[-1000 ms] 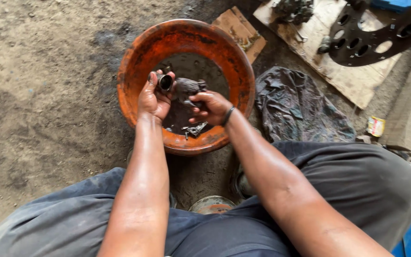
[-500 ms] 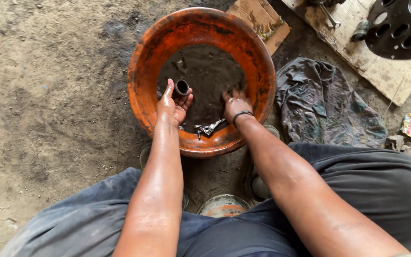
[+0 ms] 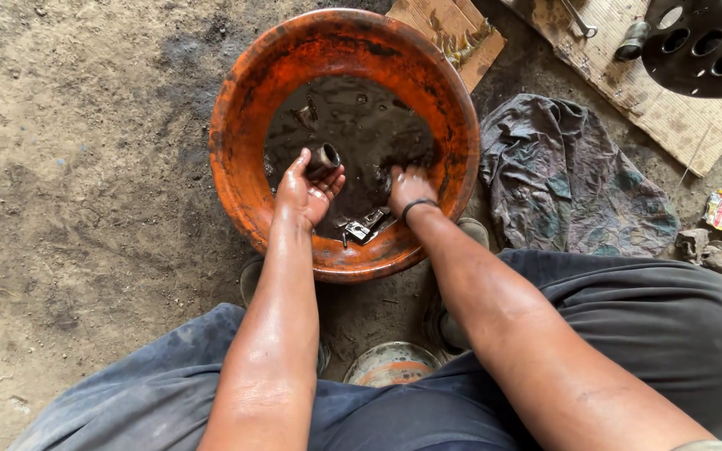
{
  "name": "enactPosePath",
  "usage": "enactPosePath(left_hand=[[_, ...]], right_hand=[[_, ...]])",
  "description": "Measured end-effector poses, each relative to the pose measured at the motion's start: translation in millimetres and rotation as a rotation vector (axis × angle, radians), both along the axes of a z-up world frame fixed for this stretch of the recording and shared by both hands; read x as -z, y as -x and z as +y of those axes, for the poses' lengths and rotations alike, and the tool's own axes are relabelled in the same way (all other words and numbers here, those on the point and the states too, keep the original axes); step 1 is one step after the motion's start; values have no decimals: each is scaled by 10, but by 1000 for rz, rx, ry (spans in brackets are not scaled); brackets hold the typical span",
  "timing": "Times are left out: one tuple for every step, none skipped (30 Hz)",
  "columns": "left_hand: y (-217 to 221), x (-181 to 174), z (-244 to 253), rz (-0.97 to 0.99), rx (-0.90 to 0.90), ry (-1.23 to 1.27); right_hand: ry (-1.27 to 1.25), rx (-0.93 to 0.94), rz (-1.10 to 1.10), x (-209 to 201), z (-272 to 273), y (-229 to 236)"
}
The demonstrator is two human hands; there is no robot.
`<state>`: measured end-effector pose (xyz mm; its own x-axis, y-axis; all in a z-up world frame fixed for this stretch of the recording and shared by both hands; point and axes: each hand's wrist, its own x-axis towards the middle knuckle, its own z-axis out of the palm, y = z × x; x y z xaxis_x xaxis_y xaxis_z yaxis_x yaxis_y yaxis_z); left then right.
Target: The person sits on the ground and washes small metal parts by hand in a basin filled with dark liquid. They repeatedly submerge, rub, and rinse the parts, then place them on a nearby rag.
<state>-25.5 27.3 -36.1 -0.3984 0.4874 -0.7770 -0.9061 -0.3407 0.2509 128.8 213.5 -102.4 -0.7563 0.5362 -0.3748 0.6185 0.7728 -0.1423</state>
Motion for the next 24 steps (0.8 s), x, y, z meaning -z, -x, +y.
enactPosePath(left_hand=[[-2, 40, -17, 15, 15, -46], [-6, 81, -36, 28, 31, -91], [2, 119, -56, 46, 50, -79], [0, 151, -74, 63, 68, -69], [0, 174, -96, 79, 85, -59], [-1, 188, -103, 97, 81, 3], [-6, 190, -106, 114, 77, 64], [-9, 177, -101, 133, 71, 125], [-22, 153, -89, 144, 88, 174], [-30, 117, -74, 157, 105, 223], [-45, 73, -58, 169, 123, 272], [-54, 23, -32, 180, 111, 259], [-63, -28, -7, 190, 99, 245], [-68, -75, 14, 200, 89, 231], [-60, -119, 18, 177, 83, 224], [-46, -155, 31, 153, 80, 212], [-32, -183, 38, 129, 77, 201], [-22, -202, 20, 139, 114, 193], [-3, -220, -26, 150, 151, 185], [8, -234, -39, 165, 188, 175], [-5, -244, -32, 178, 201, 128], [-18, -258, -43, 191, 214, 85], [-40, -271, -39, 205, 226, 42], [-81, -284, -31, 259, 211, 38]], right_hand=[[137, 62, -38, 16, -37, -16], [275, 123, -77, 21, -67, -22], [312, 191, 38, 12, -89, -7], [346, 256, 151, -18, -92, 24], [380, 322, 265, -66, -92, 77], [520, 327, 317, -138, -76, 148], [660, 331, 368, -228, -70, 236], [800, 331, 420, -336, -79, 332], [834, 290, 453, -458, -111, 417], [868, 250, 488, -586, -162, 509], [902, 209, 523, -719, -224, 588], [826, 206, 511, -848, -303, 659], [749, 203, 499, -968, -396, 711], [672, 203, 487, -1076, -484, 729], [614, 135, 529, -1171, -559, 720], [550, 69, 569, -1254, -607, 688], [484, 3, 607, -1320, -642, 656], [425, -68, 644, -1370, -659, 605], [365, -140, 679, -1406, -664, 544], [303, -214, 715, -1435, -648, 500], [363, -177, 651, -1456, -622, 464], [426, -140, 589, -1468, -606, 442], [488, -102, 526, -1473, -585, 432], [480, -69, 488, -1470, -574, 428]])
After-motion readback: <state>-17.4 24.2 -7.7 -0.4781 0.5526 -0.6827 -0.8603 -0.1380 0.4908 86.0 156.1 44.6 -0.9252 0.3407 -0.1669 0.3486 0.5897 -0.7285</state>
